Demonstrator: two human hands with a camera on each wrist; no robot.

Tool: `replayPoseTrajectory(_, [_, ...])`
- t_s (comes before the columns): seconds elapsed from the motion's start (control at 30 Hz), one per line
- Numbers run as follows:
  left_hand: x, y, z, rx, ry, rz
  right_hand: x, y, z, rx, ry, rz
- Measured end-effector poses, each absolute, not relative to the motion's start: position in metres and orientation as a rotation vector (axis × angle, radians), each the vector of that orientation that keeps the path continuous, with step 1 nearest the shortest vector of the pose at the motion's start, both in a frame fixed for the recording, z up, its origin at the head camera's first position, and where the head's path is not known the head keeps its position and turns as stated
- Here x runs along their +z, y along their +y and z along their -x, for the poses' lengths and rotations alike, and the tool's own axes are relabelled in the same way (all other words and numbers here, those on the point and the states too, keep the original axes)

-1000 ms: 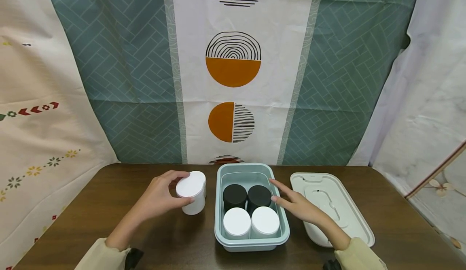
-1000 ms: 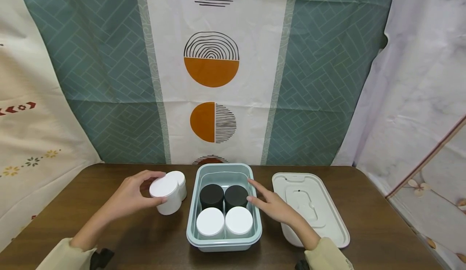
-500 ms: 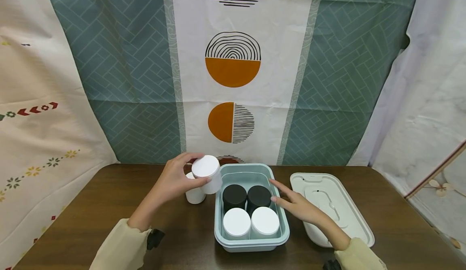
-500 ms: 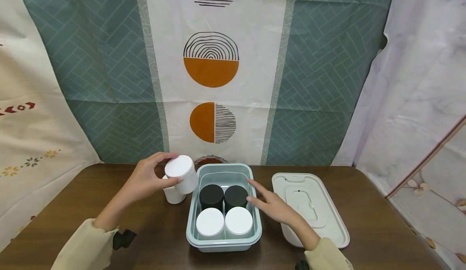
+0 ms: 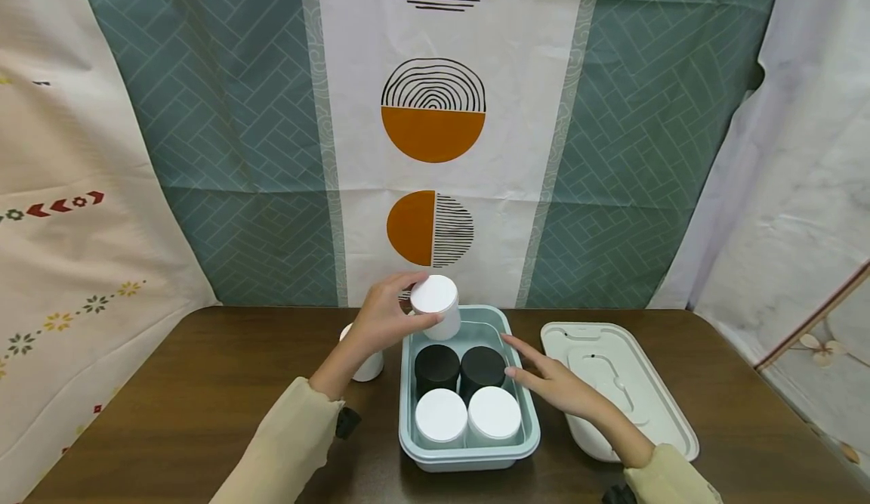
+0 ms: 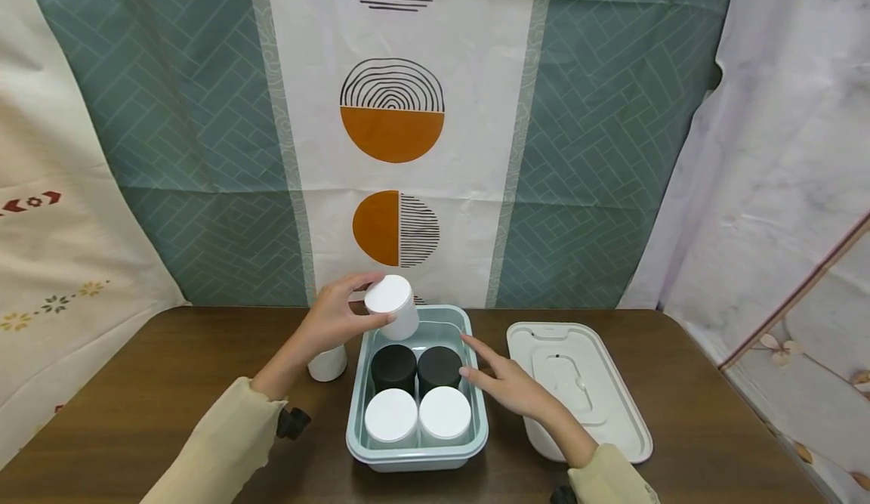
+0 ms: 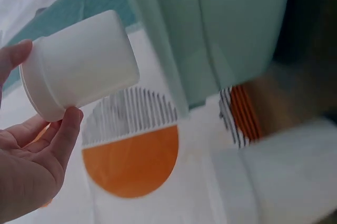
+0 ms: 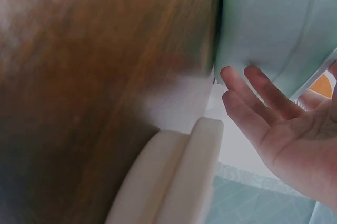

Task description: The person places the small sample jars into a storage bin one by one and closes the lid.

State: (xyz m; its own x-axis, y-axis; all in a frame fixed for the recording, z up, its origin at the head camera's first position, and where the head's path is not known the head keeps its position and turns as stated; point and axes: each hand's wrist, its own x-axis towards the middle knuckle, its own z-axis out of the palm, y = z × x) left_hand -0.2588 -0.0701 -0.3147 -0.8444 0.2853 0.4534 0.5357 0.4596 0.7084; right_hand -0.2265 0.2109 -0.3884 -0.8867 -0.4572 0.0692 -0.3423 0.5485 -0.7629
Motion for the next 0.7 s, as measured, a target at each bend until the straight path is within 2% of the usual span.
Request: replayPoseTrajectory(0.7, [-0.357, -0.018, 0.287, -1.149, -2.646, 0.903, -0.389, 0.212, 0.226, -1.231, 2.648, 0.641])
